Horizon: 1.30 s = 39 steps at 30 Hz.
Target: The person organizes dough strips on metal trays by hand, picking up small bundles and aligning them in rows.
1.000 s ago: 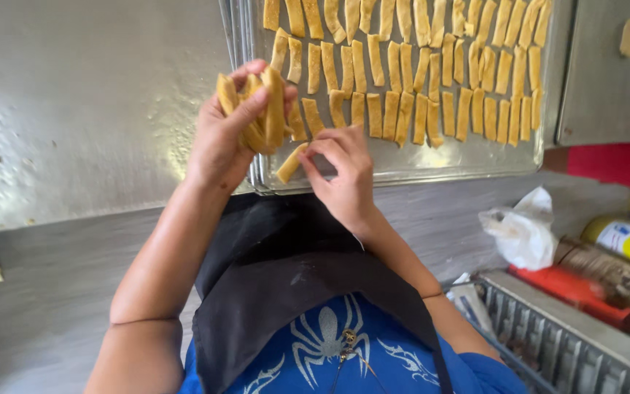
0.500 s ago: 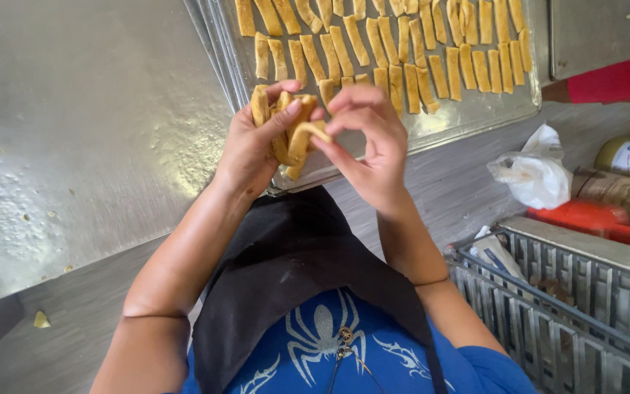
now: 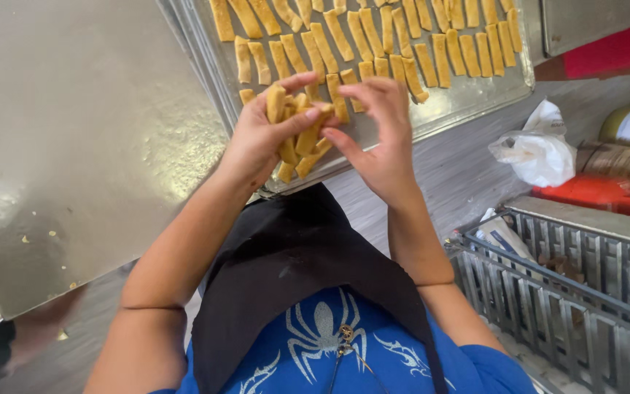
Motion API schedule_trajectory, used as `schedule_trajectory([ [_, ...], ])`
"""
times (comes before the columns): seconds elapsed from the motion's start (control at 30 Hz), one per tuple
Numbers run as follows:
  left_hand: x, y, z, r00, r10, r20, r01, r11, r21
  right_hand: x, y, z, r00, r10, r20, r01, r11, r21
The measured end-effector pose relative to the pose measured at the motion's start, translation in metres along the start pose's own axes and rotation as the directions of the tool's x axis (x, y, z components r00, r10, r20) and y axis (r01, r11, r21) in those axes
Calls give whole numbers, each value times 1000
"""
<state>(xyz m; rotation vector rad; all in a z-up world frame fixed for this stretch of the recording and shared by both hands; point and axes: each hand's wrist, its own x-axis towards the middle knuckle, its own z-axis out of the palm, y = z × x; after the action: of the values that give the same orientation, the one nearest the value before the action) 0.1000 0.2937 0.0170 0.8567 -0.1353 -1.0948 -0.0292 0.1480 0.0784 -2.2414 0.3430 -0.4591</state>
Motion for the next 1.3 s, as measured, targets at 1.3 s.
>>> schedule_trajectory([
  [1.3,44,-33,40,1000,-20,21,22,994,-107,-12,78,-50,999,9,37,-24,916,400],
])
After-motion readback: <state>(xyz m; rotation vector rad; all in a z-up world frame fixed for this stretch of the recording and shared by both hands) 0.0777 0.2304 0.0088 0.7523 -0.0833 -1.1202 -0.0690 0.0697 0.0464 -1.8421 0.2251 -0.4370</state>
